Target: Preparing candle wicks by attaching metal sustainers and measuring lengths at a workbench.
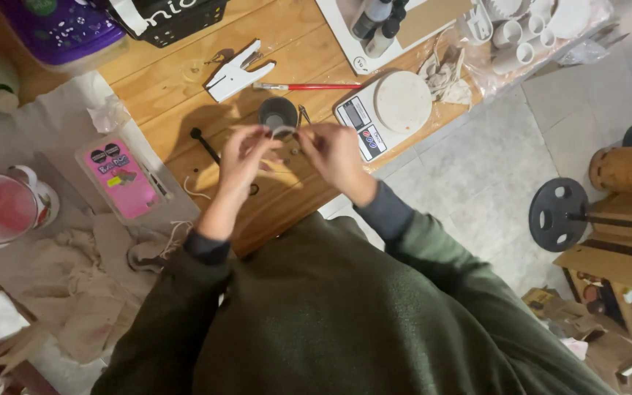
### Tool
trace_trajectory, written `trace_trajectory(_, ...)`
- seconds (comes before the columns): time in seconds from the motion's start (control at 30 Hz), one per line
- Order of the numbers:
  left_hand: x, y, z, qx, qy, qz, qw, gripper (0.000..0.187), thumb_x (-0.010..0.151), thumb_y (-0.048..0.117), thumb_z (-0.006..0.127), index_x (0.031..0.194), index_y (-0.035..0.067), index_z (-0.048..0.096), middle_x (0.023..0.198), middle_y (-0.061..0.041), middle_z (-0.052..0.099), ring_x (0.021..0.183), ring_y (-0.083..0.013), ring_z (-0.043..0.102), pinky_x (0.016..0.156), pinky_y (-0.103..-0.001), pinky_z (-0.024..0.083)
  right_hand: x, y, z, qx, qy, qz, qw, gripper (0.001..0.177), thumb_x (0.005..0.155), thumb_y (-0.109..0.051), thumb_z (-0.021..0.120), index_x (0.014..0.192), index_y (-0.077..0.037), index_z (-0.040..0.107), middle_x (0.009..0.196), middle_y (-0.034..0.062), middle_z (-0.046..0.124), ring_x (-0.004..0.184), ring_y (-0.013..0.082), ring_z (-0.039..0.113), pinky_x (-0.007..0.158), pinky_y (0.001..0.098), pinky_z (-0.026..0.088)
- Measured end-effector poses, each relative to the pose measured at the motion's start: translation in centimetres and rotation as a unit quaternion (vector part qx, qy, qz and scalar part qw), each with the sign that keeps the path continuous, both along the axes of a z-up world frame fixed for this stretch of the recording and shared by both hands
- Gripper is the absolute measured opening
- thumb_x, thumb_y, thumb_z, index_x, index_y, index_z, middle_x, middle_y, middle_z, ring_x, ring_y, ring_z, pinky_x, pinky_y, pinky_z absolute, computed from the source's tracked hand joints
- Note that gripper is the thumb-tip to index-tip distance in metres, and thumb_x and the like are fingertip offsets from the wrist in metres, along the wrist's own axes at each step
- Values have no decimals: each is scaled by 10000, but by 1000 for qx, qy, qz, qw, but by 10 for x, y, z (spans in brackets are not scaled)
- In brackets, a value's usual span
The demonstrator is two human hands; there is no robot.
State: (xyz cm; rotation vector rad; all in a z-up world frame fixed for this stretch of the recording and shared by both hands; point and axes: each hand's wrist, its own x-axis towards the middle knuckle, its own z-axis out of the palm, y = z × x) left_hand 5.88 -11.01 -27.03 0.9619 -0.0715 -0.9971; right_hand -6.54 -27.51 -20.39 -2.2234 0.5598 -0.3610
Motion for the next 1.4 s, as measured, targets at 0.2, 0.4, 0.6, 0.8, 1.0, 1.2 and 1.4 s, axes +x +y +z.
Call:
trace_trajectory(0.2,6,37,-11,250,-318,57,913,289,953,84,756,1190,-10,618,865,-123,709,640,-118,642,486,-260,524,31,-39,-29,-227,25,7,974,390,844,-208,797,1196,-74,698,966,191,697,808,395,681,664,467,536)
trace_trajectory(0.4,-37,124,-56,186,-386,113,897,198,988,83,749,1158,-2,693,903,-66,673,735,-85,583,623,-227,498,9,-91,-9,-190,-77,-91,975,447,897,-110,756,1313,-17,621,1138,184,684,1031,343,717,858,439,588)
trace_trajectory(0.6,-62,135,-37,281,-195,82,936,210,1059,158,589,1047,-12,712,867,-53,738,637,-104,605,586,-251,502,43,-36,-20,-101,-43,133,985,789,726,-265,913,1342,21,512,1300,240,551,1181,395,579,976,459,518)
trace_trajectory(0.8,-67,137,-28,275,-213,70,935,423,1108,295,472,918,-28,667,732,-108,724,608,-140,670,589,-270,531,70,-20,-50,-172,99,143,970,941,611,-323,917,1380,10,490,1332,228,541,1190,420,570,932,462,526)
trace_trajectory(1.0,-73,145,-14,306,-197,76,929,423,1083,292,473,921,-17,710,747,-94,753,632,-141,694,578,-263,505,108,-84,-33,-156,77,91,981,803,656,-295,895,1349,-39,579,1207,191,624,1055,401,662,905,461,567)
trace_trajectory(1.2,-92,159,-66,300,-172,89,934,375,1084,275,495,972,-17,703,795,-115,749,648,-125,667,572,-266,500,190,-158,-54,-174,55,-33,983,834,592,-293,912,1312,-31,583,1217,206,630,1017,406,666,856,464,559)
trace_trajectory(1.4,-100,166,-100,357,-67,56,930,332,1030,270,538,1053,-13,711,798,-128,768,578,-161,613,488,-303,441,210,-171,-76,-191,95,-27,977,855,616,-348,933,1323,-29,574,1221,207,622,1071,397,657,893,471,555)
